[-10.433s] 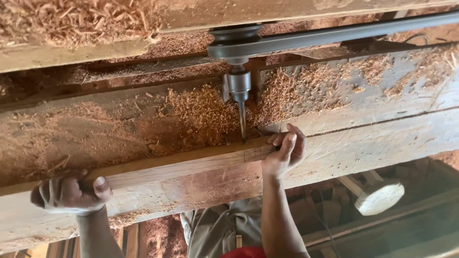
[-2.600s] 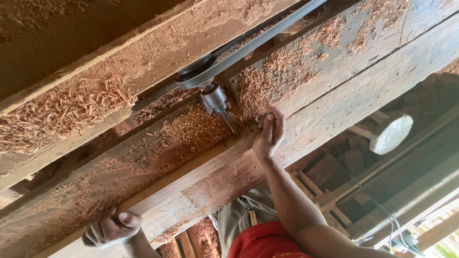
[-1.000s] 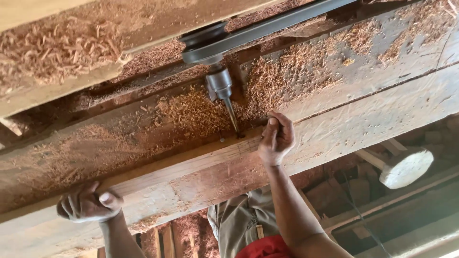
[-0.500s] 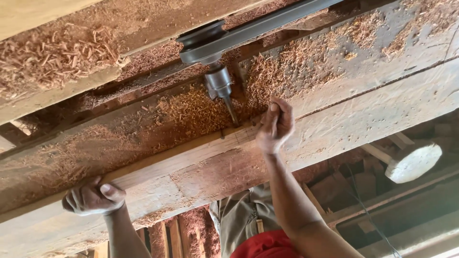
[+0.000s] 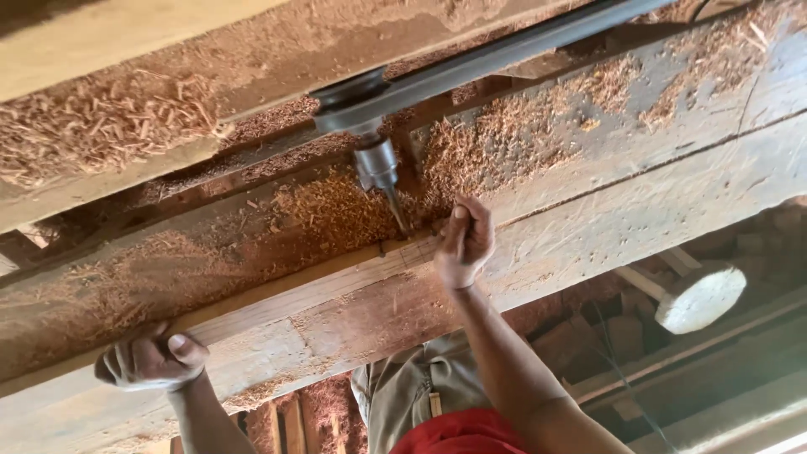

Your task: The person uses a drill press to drill holes into a wooden plank. They hold the plank with both hands, positioning it under the drill bit, and then operate the machine to create holes at marked intervals.

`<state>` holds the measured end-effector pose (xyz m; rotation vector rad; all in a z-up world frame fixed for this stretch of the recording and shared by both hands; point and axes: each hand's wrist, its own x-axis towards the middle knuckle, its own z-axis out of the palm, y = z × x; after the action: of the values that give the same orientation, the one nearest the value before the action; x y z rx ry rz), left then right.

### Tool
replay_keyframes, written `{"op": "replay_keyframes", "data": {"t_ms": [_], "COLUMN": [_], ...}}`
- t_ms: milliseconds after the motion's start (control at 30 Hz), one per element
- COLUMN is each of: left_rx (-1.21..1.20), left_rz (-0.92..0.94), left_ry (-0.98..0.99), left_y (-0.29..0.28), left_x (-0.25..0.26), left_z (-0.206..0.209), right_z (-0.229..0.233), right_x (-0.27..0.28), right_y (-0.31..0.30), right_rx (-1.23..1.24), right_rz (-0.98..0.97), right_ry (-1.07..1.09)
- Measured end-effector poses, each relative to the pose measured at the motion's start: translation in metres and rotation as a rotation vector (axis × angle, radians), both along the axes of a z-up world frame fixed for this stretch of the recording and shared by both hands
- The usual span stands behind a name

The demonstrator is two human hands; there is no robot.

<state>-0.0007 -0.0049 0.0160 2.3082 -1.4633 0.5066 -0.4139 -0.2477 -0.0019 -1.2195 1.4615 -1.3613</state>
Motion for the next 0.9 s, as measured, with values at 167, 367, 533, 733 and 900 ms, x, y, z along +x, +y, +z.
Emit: {"op": "replay_keyframes", "data": {"t_ms": [167, 367, 533, 733, 900], "left_rx": [-0.022, -0.032, -0.059, -0.045, 0.020], "left_rz": [0.011, 0.019, 0.050, 0.033, 0.088], "left_ry": [-0.009, -0.038, 0.031, 0.068, 0.001], "left_y": [-0.015, -0.006, -0.015, -0.016, -0.002], "left_x": [0.008, 0.007, -0.013, -0.020, -0.008], "left_z": [-0.006, -0.010, -0.004, 0.002, -0.007], "right_z": [-0.002, -0.008, -0.013, -0.011, -0.003], "right_x": [0.011, 0.002, -0.018, -0.031, -0.023], "right_y": [-0.002, -0.004, -0.012, -0.006, -0.006], "right_rx": [-0.068, -0.093, -0.163, -0.152, 0.012], "right_rz": [-0.090, 0.020, 0.172, 0.183, 0.151], "right_ry": [-0.004, -0.138, 0.093, 0.173, 0.041]}}
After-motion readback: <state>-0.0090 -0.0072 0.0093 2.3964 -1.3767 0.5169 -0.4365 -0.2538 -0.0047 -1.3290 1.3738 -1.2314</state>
